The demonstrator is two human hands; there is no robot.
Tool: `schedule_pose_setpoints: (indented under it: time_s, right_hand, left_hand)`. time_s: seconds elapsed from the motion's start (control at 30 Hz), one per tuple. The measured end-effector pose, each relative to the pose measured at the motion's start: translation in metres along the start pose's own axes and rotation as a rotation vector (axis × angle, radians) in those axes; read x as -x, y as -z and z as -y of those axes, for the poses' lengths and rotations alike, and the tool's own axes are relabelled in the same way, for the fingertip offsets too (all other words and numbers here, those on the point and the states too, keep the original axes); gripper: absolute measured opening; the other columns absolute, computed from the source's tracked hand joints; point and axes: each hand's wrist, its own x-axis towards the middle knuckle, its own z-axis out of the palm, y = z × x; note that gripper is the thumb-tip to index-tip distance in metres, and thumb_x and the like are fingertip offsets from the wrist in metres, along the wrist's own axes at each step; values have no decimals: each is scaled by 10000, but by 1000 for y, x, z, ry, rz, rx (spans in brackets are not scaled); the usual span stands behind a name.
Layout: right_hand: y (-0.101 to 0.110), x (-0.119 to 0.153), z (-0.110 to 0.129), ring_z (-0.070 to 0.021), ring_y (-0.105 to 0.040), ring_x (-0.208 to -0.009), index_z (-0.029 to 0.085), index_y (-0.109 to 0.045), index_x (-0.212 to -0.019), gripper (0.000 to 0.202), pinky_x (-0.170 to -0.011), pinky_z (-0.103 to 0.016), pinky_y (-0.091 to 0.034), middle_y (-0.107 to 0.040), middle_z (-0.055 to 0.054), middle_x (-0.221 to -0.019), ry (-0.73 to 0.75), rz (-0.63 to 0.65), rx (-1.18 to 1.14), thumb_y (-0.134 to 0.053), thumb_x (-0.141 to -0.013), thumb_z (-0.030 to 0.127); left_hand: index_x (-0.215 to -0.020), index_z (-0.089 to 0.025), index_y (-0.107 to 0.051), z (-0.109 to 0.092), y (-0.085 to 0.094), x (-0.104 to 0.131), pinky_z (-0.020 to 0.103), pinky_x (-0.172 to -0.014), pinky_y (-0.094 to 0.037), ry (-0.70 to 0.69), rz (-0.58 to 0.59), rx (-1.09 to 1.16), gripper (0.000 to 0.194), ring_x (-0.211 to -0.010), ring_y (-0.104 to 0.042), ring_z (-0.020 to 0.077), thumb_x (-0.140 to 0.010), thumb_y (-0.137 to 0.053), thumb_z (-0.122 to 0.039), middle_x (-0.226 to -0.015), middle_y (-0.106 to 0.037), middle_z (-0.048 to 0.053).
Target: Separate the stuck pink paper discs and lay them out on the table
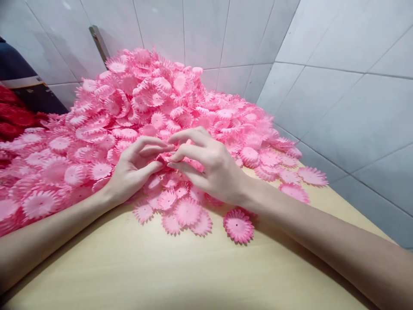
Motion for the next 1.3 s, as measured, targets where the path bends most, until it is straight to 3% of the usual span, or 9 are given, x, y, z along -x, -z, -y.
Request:
schedule_pose_setpoints:
  time_s: [0.13, 0.3, 0.47, 0.63, 0.8, 0.97, 1.1, 1.2, 1.3]
  right_hand:
    - [1, -1, -2, -235, -602, -896, 255, -668, -815, 83, -752, -429, -516, -671, -69, -945, 58, -51, 107, -618, -829, 190]
    - [-1, 0, -4, -213, -624, -748, 251, -638, -841, 123, -682, -388, -509, -688, -38, -814, -47, -68, 113, -614, -787, 142]
    - [-1, 2, -4, -198, -607, -702, 245, -621, -839, 98, -637, -360, -491, -678, -32, -784, -58, -4, 130, -604, -786, 165]
    - [1, 1, -5, -170, -594, -644, 210, -633, -835, 88, -587, -329, -478, -670, -31, -729, -58, 33, 86, -565, -834, 154]
    - [2, 0, -2, -160, -591, -663, 210, -601, -792, 46, -596, -317, -485, -644, -19, -737, -246, 32, -109, -591, -834, 196]
    - [2, 0, -3, -128, -527, -586, 212, -534, -747, 178, -508, -278, -454, -553, 13, -679, -485, 59, -382, -644, -824, 330]
    - [5, -2, -7, -139, -585, -657, 212, -503, -731, 233, -613, -304, -528, -580, 12, -704, -540, 102, -579, -662, -813, 361]
    - [15, -7, -17, -178, -656, -847, 217, -497, -757, 205, -809, -386, -549, -664, -27, -856, -598, 18, -793, -629, -851, 343]
    - [26, -10, -28, -215, -655, -971, 221, -499, -737, 201, -843, -426, -540, -679, -55, -1012, -706, -163, -860, -615, -861, 328]
  left_hand:
    - [-891, -133, -644, -3, -1, 2, 287, -831, -547, -94, -23, -150, 121, -892, -657, 158, -770, -644, -142, -917, -683, 61]
    - [-822, -129, -627, -2, -3, 6, 222, -696, -566, -116, -45, -175, 82, -736, -659, 122, -775, -667, -184, -807, -682, 37]
    - [-866, -134, -624, -1, -5, 7, 217, -690, -569, -160, 10, -185, 108, -735, -661, 123, -792, -659, -205, -827, -683, 44]
    - [-929, -130, -625, -5, -5, 3, 236, -727, -548, -69, 38, -202, 179, -809, -645, 140, -807, -652, -257, -903, -669, 64]
    - [-789, -121, -599, -6, -4, 1, 207, -600, -455, -1, 39, -267, 177, -643, -537, 92, -844, -598, -290, -729, -605, 19]
    - [-741, -154, -513, -4, -2, 1, 203, -516, -370, 59, 41, -149, 233, -567, -446, 74, -851, -588, -344, -656, -506, -24]
    - [-735, -168, -488, 0, 1, -1, 191, -489, -367, 112, 51, -34, 258, -537, -416, 65, -849, -594, -373, -641, -482, -32]
    - [-742, -180, -457, 5, 3, -3, 206, -592, -481, 129, -29, 166, 271, -612, -512, 74, -837, -610, -382, -701, -523, -25]
    - [-750, -179, -451, 8, 3, -6, 277, -739, -543, 152, -102, 312, 262, -775, -611, 108, -831, -621, -360, -755, -557, -16]
